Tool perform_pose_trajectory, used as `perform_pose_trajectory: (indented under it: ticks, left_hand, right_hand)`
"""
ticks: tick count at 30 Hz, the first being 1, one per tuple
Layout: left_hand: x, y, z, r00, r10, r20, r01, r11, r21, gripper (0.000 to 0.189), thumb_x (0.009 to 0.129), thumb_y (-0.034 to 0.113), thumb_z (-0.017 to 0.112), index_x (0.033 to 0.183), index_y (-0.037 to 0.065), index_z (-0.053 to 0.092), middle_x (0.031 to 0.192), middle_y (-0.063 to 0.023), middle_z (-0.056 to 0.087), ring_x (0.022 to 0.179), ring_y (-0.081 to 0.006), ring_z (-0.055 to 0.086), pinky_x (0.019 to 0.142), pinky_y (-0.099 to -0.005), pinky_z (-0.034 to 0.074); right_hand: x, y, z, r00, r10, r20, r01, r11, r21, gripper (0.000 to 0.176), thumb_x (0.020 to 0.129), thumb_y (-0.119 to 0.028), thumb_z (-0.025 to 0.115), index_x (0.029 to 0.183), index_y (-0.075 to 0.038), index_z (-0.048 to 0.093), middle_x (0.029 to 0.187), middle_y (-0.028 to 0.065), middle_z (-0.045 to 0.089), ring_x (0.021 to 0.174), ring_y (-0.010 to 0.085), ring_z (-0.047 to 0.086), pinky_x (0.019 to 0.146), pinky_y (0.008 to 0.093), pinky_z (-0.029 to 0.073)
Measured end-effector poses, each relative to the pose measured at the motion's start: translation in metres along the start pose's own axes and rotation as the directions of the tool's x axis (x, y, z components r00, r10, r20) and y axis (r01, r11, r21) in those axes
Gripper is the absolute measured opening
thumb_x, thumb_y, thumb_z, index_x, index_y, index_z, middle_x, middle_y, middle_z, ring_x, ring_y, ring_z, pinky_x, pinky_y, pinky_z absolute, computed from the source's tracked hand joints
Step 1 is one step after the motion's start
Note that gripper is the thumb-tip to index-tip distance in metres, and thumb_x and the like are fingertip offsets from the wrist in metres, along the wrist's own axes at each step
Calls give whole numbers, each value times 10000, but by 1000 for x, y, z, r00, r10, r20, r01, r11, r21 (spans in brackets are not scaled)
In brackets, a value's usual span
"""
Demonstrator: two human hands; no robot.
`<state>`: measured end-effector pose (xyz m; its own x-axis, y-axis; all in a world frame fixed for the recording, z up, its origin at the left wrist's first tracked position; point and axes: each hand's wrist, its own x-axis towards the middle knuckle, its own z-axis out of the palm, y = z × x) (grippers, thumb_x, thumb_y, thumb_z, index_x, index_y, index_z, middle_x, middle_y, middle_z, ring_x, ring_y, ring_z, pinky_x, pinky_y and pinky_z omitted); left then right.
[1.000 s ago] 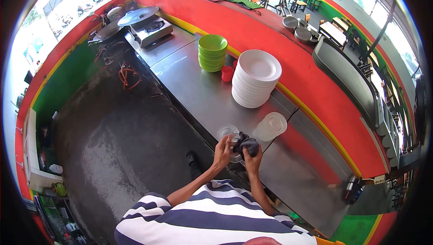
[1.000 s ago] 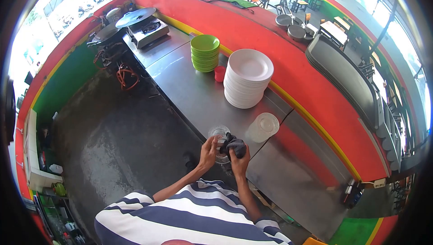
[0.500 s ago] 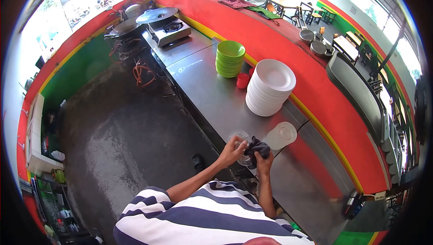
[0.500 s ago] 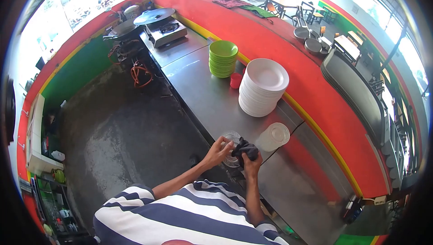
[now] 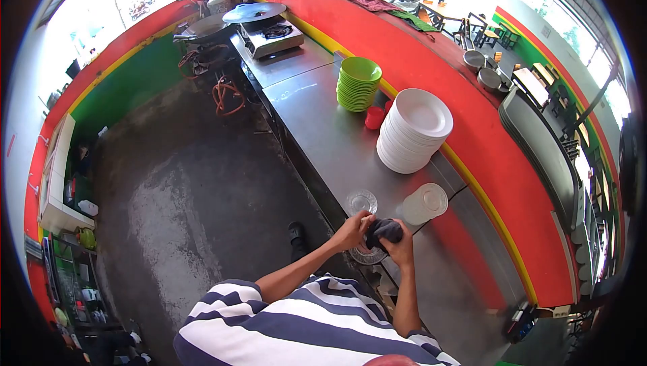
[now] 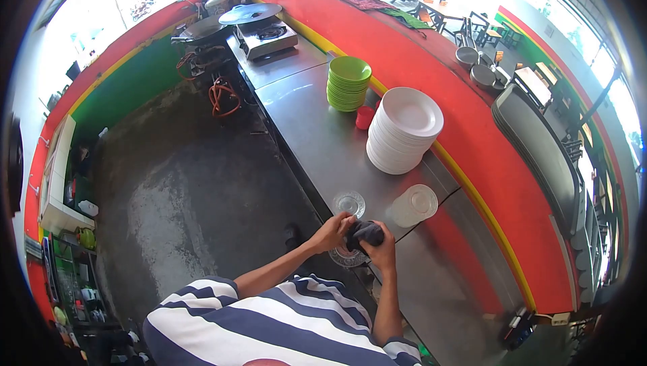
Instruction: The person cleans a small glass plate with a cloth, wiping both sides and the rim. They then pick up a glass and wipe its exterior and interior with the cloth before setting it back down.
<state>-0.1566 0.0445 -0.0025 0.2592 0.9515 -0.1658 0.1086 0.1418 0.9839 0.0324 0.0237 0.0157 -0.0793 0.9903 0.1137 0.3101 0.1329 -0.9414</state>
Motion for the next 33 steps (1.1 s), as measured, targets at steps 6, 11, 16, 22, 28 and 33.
perform_pose_trajectory:
  ticks: [6, 11, 16, 22, 28, 33]
  left_hand:
    - [9, 4, -4, 990, -99, -105, 78, 979, -186, 348, 1051, 318, 491, 1184, 3, 552, 856, -156, 662, 675, -186, 679, 543, -318, 537]
    - [21, 3, -3, 972, -41, -230, -33, 951, -306, 341, 1050, 321, 487, 1125, -7, 547, 852, -166, 683, 583, -177, 671, 457, -308, 552]
    - [28, 25, 2, 914, 38, -403, -198, 910, -363, 401, 1048, 391, 460, 1084, -5, 512, 826, -172, 669, 570, -188, 658, 481, -323, 597]
    - [32, 14, -5, 956, 47, -289, -179, 874, -451, 382, 1055, 337, 474, 1107, -28, 576, 884, -146, 661, 646, -137, 637, 536, -294, 581]
    - [7, 21, -28, 998, 64, -28, -67, 990, -124, 417, 1058, 340, 473, 1077, -56, 606, 804, -108, 637, 649, -129, 630, 554, -292, 546]
    - [-2, 8, -25, 992, 119, -35, -112, 983, 148, 376, 1058, 275, 472, 1030, -77, 604, 720, -131, 639, 664, -166, 699, 574, -315, 536]
  right_hand:
    - [2, 21, 26, 971, 8, -241, 19, 994, 107, 431, 723, -77, 781, 1104, 9, 599, 975, 95, 652, 916, 192, 618, 875, 331, 486]
    - [12, 8, 37, 937, 4, -350, 37, 993, 110, 235, 802, -78, 738, 987, -16, 607, 932, 40, 624, 856, 145, 575, 832, 298, 468]
    - [20, -5, 63, 850, 8, -526, 120, 970, 209, 205, 835, -63, 709, 1004, -25, 599, 953, 47, 630, 884, 171, 591, 857, 310, 463]
    - [24, 12, 57, 867, 99, -488, 76, 943, 325, 211, 808, -18, 696, 1001, -30, 611, 942, 29, 633, 875, 153, 594, 854, 302, 465]
    - [16, 23, 45, 947, 75, -312, 32, 946, 323, 273, 756, -42, 729, 1001, -20, 611, 931, 36, 639, 863, 128, 594, 812, 294, 486]
    - [9, 7, 32, 986, -5, -168, 38, 980, 197, 344, 734, -73, 745, 1042, -5, 609, 946, 64, 648, 887, 150, 614, 825, 307, 496]
